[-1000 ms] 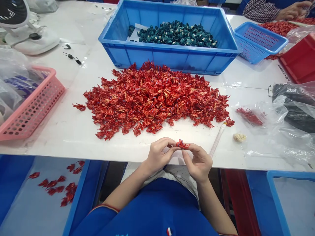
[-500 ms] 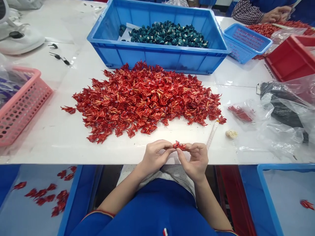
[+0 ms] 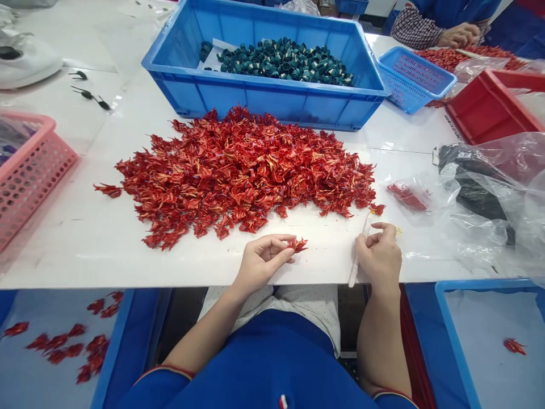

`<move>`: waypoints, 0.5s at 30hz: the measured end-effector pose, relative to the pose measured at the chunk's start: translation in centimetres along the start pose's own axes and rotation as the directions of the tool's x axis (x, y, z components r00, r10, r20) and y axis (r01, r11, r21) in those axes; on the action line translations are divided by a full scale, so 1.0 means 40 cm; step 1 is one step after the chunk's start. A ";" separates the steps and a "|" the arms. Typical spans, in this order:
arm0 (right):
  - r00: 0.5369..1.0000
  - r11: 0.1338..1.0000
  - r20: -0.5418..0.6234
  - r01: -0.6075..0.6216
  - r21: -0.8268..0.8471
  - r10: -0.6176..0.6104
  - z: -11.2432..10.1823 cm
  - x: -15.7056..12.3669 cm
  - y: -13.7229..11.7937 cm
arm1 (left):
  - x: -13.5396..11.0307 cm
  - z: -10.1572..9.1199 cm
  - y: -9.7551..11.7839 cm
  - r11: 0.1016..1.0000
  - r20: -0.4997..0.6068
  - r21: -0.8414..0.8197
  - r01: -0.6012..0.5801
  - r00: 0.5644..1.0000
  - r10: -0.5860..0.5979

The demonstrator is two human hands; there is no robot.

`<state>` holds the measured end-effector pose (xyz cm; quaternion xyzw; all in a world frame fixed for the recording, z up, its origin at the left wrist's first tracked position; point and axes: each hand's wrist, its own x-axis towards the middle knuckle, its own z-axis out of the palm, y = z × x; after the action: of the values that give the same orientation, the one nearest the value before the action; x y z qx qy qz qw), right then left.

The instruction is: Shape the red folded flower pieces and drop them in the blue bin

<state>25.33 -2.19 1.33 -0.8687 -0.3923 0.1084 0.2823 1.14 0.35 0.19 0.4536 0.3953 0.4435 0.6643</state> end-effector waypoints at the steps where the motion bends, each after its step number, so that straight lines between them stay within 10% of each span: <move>1: 1.000 0.996 -0.002 0.018 0.091 -0.018 0.000 -0.005 0.002 | 0.001 -0.001 0.003 0.999 0.002 -0.039 0.024 1.000 -0.024; 7: 0.962 0.576 0.162 -0.005 0.817 -0.222 -0.011 -0.043 0.005 | 0.007 -0.006 0.019 0.988 0.000 -0.128 0.091 0.996 -0.092; 15: 0.862 0.321 0.094 0.083 0.943 -0.499 0.025 -0.120 -0.049 | 0.010 -0.003 0.013 0.988 -0.026 -0.138 0.064 0.997 -0.069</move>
<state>20.50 -4.32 1.50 -0.4384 -0.4632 0.4140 0.6495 1.02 0.87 0.60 0.3866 0.3889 0.4542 0.7022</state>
